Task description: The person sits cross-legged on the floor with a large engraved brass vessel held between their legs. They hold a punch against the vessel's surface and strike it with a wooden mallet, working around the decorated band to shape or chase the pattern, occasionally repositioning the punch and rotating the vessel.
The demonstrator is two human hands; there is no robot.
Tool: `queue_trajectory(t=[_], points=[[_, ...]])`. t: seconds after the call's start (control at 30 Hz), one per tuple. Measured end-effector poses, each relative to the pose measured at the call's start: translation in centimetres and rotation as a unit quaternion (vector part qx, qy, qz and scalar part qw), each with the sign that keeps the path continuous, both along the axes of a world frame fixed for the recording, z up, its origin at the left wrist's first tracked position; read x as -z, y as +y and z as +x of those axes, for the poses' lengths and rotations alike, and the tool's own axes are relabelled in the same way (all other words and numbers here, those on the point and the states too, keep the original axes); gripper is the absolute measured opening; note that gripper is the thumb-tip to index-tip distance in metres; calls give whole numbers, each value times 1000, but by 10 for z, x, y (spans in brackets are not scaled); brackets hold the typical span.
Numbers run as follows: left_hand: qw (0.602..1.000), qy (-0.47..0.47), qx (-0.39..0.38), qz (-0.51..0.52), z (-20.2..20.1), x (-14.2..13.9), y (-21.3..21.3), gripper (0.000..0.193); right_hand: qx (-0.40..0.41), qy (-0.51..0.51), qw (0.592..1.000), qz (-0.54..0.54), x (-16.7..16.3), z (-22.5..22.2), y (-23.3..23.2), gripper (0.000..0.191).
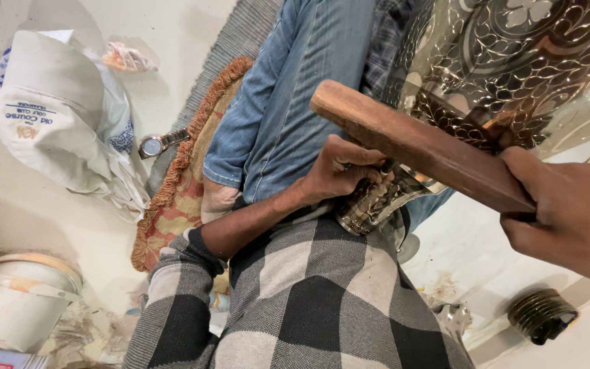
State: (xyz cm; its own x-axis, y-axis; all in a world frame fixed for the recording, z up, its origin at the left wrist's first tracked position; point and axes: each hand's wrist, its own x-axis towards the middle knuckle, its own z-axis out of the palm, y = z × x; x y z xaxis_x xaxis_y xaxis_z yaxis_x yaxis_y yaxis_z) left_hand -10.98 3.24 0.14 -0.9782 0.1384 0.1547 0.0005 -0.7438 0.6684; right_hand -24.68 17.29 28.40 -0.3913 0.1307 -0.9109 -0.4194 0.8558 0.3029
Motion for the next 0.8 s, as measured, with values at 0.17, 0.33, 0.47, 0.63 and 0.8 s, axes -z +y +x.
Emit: queue_trajectory(t=[0.17, 0.33, 0.47, 0.63, 0.8], points=[[998, -46, 33, -24, 2, -2, -1, 45, 209, 159, 944, -200, 1, 9, -4, 50], [998, -47, 26, -23, 1, -3, -4, 46, 96, 121, 984, -90, 3, 4, -4, 44], [999, -8, 14, -31, -5, -2, -6, 43, -97, -2, 994, -51, 8, 0, 7, 46], [999, -38, 30, 3, -3, -6, -4, 42, 137, 127, 957, -221, 4, 10, 0, 43], [998, -24, 4, -53, -5, -7, -5, 40, 37, 31, 998, -28, -1, 6, -16, 43]])
